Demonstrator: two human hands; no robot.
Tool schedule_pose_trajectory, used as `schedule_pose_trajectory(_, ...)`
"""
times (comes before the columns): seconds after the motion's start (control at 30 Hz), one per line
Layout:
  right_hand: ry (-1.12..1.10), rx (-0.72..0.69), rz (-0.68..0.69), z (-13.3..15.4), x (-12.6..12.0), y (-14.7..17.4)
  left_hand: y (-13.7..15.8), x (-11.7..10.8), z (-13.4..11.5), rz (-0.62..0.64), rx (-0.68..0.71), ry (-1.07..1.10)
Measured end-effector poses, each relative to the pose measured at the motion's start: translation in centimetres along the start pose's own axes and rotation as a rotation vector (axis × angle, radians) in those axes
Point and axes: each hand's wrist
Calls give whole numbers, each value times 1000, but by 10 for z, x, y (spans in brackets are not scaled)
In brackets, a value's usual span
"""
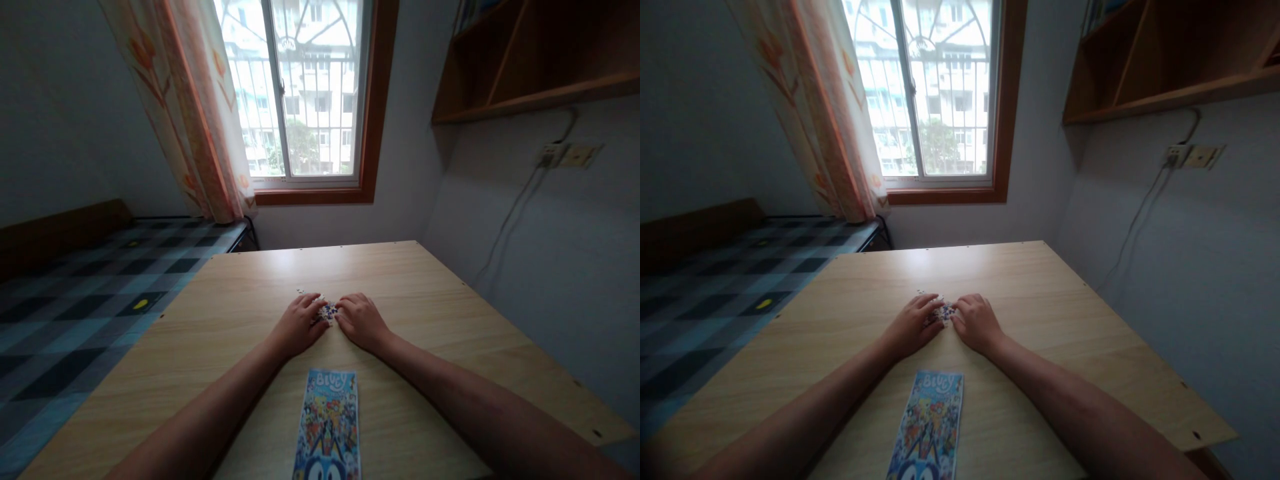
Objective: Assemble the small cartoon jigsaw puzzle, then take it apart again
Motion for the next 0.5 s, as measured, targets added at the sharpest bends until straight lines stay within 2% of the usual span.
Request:
schedule_pose_trajectory(0.1,46,99,44,0,2,-2,-4,1,5,-5,-168,-78)
schedule_pose_trajectory(0.17,79,153,125,1,5,-4,-10,3,10,65,-293,-101)
schedule_pose_trajectory(0.23,91,180,201,2,7,-5,-16,5,15,150,-356,-107)
schedule_pose_trajectory(0.33,85,186,271,4,9,-6,-22,6,20,205,-325,-109)
schedule_pose_trajectory(0.5,87,183,318,4,9,-10,-18,2,18,200,-141,-32)
Point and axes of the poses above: each hand's wrist, its own y-axis away from the middle knuckle, its own x-axis out of the palm, z = x × y, and after that the axes turned 6 degrees about z, right-handed
